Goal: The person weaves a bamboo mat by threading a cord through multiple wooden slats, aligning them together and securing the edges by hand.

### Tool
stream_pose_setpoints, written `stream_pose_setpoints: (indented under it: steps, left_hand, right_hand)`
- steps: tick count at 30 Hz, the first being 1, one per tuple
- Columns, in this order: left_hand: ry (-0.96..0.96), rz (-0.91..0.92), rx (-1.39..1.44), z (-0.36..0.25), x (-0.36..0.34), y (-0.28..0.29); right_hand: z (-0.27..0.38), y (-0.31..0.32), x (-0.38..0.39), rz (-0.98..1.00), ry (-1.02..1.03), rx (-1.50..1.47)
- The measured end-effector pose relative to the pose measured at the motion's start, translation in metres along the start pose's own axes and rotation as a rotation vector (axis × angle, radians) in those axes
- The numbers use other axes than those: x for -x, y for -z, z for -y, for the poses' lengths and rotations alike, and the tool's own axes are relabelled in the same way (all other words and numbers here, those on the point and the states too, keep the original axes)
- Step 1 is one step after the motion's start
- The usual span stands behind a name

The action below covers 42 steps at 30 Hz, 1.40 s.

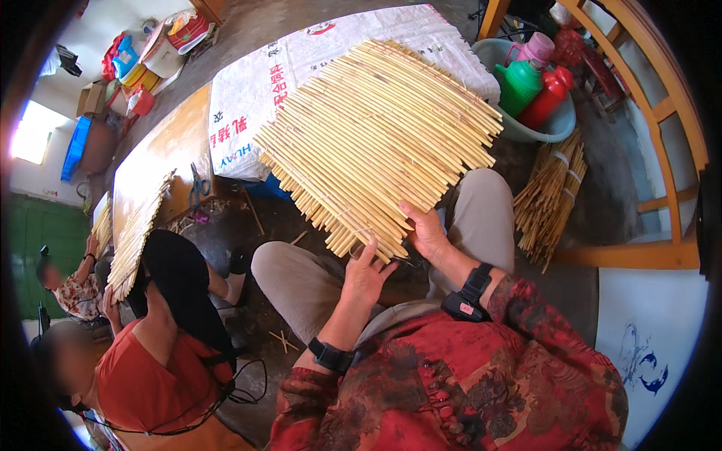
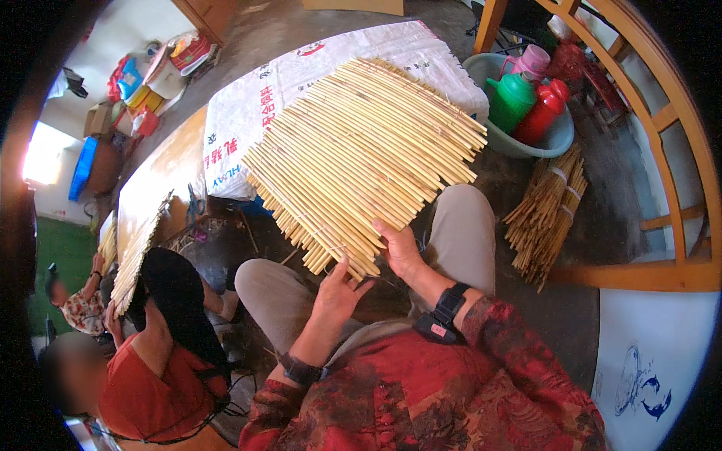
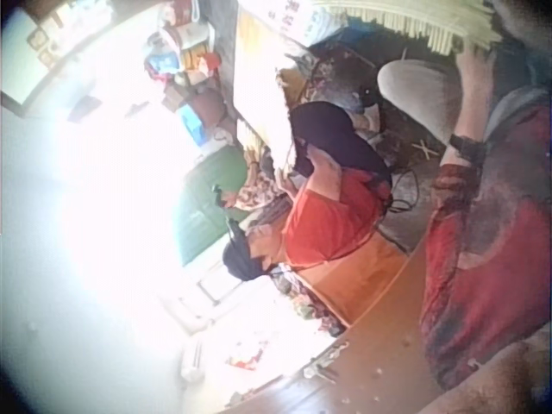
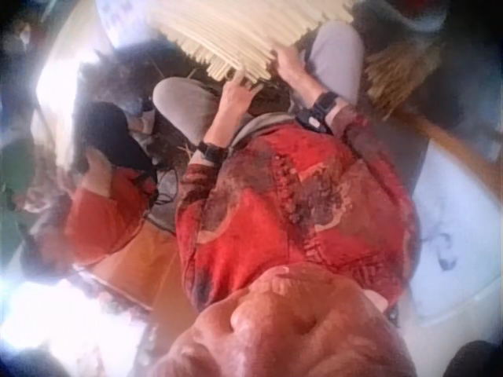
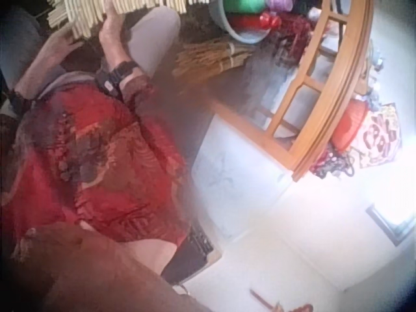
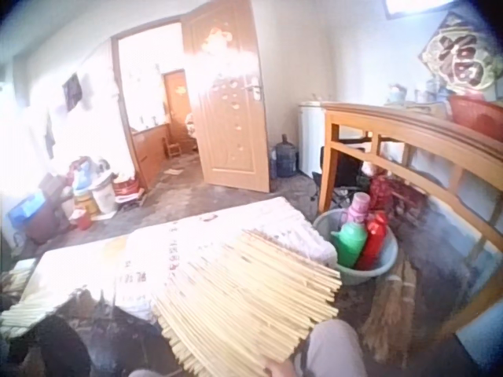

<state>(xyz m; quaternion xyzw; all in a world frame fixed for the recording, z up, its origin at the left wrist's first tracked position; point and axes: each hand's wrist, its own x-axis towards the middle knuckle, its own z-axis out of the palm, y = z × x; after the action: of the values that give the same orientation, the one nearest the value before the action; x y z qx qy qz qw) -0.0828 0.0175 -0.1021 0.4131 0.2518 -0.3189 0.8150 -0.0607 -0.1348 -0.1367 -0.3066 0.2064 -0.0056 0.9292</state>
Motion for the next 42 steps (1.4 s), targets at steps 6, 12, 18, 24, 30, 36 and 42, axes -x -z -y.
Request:
stream_pose_setpoints:
  steps: [6,12,18,24,30,36,42]
  left_hand:
    - [-0.061,0.069,0.048,0.025,-0.017,-0.024]
    - [-0.114,-0.074,0.038,0.026,-0.029,-0.032]
    - [-0.143,-0.224,0.070,0.018,-0.028,-0.040]
    - [-0.207,-0.161,0.090,0.017,-0.029,-0.038]
    - [-0.099,-0.083,0.018,0.013,-0.024,-0.032]
    - [-0.072,0.037,-0.804,-0.007,0.032,-0.001]
    - [-1.076,-0.087,-1.804,-0.036,0.056,-0.037]
  right_hand:
    - [0.001,0.003,0.001,0.013,0.036,0.029]
    - [-0.003,0.005,-0.003,0.043,0.076,0.011]
    - [-0.006,0.011,-0.006,-0.014,0.082,0.083]
    - [-0.009,0.011,-0.006,0.016,0.126,0.058]
    - [-0.008,0.014,-0.007,0.010,0.078,0.092]
    - [-0.005,0.007,-0.004,0.030,0.082,0.055]
    - [0.001,0.008,-0.003,0.025,0.056,0.027]
